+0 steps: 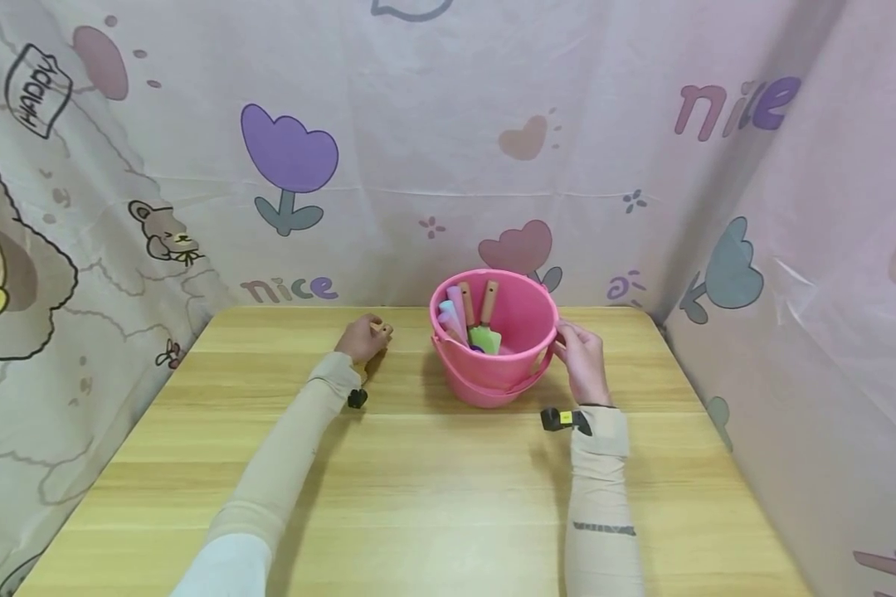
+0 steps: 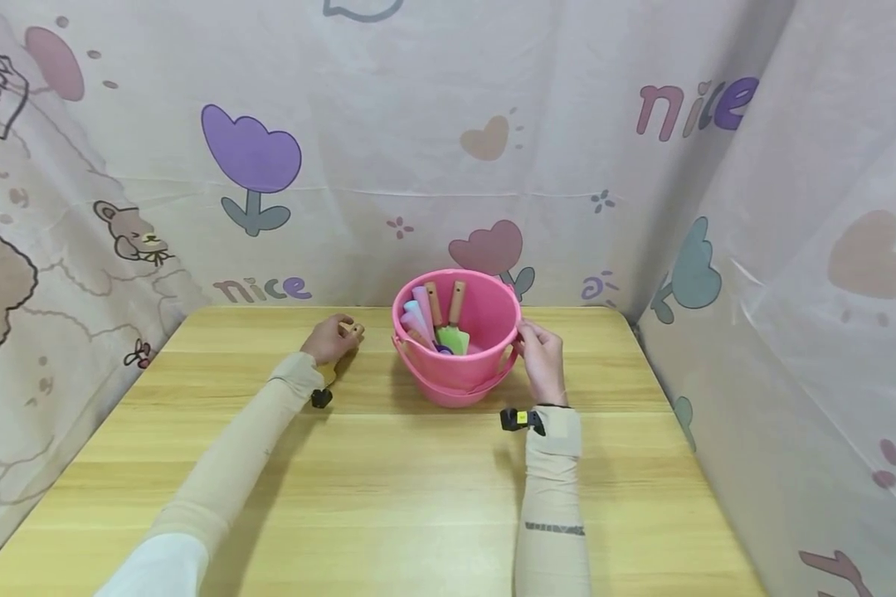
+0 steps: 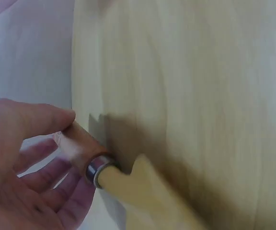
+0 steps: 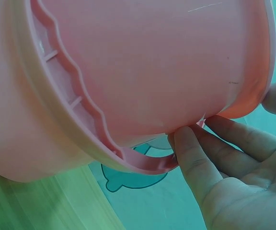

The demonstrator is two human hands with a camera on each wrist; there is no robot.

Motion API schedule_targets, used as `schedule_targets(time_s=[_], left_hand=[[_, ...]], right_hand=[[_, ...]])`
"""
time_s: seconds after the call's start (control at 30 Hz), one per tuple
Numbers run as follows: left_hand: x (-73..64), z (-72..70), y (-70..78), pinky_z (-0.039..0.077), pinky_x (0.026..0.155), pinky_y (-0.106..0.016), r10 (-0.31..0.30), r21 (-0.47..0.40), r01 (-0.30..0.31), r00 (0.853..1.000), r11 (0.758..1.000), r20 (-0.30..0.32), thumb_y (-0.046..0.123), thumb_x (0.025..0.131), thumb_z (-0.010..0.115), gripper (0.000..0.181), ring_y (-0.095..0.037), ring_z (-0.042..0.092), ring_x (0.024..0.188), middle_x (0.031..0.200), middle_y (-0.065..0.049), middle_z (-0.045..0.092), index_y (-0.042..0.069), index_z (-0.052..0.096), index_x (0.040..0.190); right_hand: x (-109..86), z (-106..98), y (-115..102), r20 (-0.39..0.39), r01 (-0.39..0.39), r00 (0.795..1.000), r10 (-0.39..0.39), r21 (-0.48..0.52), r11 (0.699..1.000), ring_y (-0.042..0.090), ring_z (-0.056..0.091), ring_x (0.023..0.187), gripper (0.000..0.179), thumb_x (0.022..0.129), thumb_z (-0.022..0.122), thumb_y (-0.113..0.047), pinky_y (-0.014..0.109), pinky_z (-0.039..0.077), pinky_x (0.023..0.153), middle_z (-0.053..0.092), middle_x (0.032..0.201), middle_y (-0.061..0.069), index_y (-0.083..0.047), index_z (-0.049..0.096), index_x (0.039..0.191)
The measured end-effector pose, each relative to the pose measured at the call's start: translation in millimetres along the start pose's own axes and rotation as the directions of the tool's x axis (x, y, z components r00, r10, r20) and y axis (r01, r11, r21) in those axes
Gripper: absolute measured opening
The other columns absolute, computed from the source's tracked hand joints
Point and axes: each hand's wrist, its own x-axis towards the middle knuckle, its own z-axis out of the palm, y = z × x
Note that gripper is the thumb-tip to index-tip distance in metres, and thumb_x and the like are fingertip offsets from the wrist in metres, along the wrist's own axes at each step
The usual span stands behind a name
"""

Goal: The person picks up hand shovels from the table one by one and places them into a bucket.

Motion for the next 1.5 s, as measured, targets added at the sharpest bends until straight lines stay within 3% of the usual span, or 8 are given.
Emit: schedule_targets(time_s=[0.27, 0.43, 0.6, 0.7, 0.97, 1.27, 1.43, 1.5], left_hand=[[-20.5, -37.6, -21.1, 0.052, 0.106, -0.053, -0.077, -0.056, 0.075, 0.997, 0.996, -0.026, 0.024, 0.102, 0.056, 0.063, -0.033, 0.069, 0.103, 0.126, -0.028, 0.067, -0.003, 0.036, 0.155], [-34.1, -53.4, -44.5, 0.060, 0.091, -0.037, -0.131, -0.163, 0.124, 0.991, 0.979, -0.033, 0.022, 0.102, 0.056, 0.057, -0.022, 0.065, 0.095, 0.126, -0.025, 0.061, -0.004, 0.043, 0.151], [-57.0, -61.2, -61.9, 0.061, 0.082, -0.022, -0.201, -0.331, 0.185, 0.979, 0.925, -0.015, 0.022, 0.104, 0.054, 0.057, -0.010, 0.065, 0.089, 0.130, -0.024, 0.060, -0.008, 0.040, 0.150], [-74.7, -63.8, -67.1, 0.062, 0.085, -0.022, -0.226, -0.429, 0.203, 0.974, 0.880, -0.003, 0.023, 0.105, 0.053, 0.058, -0.007, 0.068, 0.087, 0.121, -0.018, 0.064, -0.008, 0.038, 0.151], [-113.9, -74.6, -84.8, 0.063, 0.084, -0.023, -0.176, -0.532, 0.162, 0.984, 0.831, 0.026, 0.022, 0.108, 0.049, 0.059, -0.001, 0.072, 0.083, 0.107, 0.000, 0.068, -0.008, 0.031, 0.156], [-149.9, -72.8, -96.6, 0.060, 0.092, -0.021, -0.156, -0.717, 0.156, 0.986, 0.679, 0.067, 0.023, 0.108, 0.056, 0.060, -0.006, 0.076, 0.090, 0.104, 0.004, 0.068, -0.013, 0.033, 0.150], [-163.8, -68.0, -94.8, 0.061, 0.087, -0.020, -0.154, -0.731, 0.128, 0.987, 0.670, 0.032, 0.025, 0.106, 0.061, 0.057, -0.007, 0.077, 0.089, 0.097, 0.006, 0.074, -0.013, 0.042, 0.144], [-169.1, -64.9, -94.5, 0.061, 0.088, -0.021, -0.161, -0.755, 0.126, 0.987, 0.643, 0.027, 0.024, 0.104, 0.063, 0.049, -0.008, 0.078, 0.090, 0.096, 0.006, 0.075, -0.009, 0.051, 0.139]], right_hand=[[-0.4, 0, -1, 0.001, 0.001, 1.000, -0.001, 0.007, 1.000, 0.025, 0.062, 0.130, 0.043, 0.109, 0.050, -0.022, 0.021, 0.056, 0.103, 0.064, 0.133, 0.016, 0.011, 0.061, 0.133], [-0.9, -1, -2, -0.001, 0.002, 1.000, -0.002, -0.003, 1.000, 0.024, 0.062, 0.129, 0.043, 0.109, 0.050, -0.023, 0.020, 0.056, 0.102, 0.064, 0.132, 0.015, 0.011, 0.061, 0.132], [-2.9, -1, -3, 0.009, -0.017, 1.000, 0.017, -0.021, 1.000, 0.027, 0.059, 0.134, 0.043, 0.109, 0.049, -0.023, 0.022, 0.055, 0.106, 0.060, 0.140, 0.019, 0.009, 0.060, 0.135], [-3.3, -2, -3, 0.003, -0.025, 1.000, 0.025, -0.021, 0.999, 0.026, 0.059, 0.133, 0.044, 0.109, 0.049, -0.024, 0.023, 0.054, 0.107, 0.061, 0.138, 0.017, 0.009, 0.059, 0.136], [-3.2, 0, -4, -0.007, -0.018, 1.000, 0.018, 0.002, 1.000, 0.024, 0.062, 0.130, 0.043, 0.109, 0.051, -0.025, 0.023, 0.055, 0.106, 0.065, 0.133, 0.014, 0.009, 0.061, 0.135], [-2.2, 1, -4, -0.003, -0.022, 1.000, 0.022, 0.008, 1.000, 0.022, 0.061, 0.130, 0.043, 0.109, 0.049, -0.024, 0.026, 0.053, 0.110, 0.062, 0.134, 0.015, 0.009, 0.060, 0.136], [-2.2, 2, -4, -0.011, -0.024, 1.000, 0.024, 0.009, 1.000, 0.022, 0.062, 0.129, 0.043, 0.109, 0.050, -0.023, 0.027, 0.053, 0.110, 0.062, 0.137, 0.016, 0.009, 0.060, 0.136], [-2.4, 2, -4, -0.012, -0.023, 1.000, 0.023, 0.009, 1.000, 0.022, 0.062, 0.129, 0.043, 0.109, 0.050, -0.023, 0.026, 0.054, 0.109, 0.062, 0.136, 0.016, 0.009, 0.060, 0.136]])
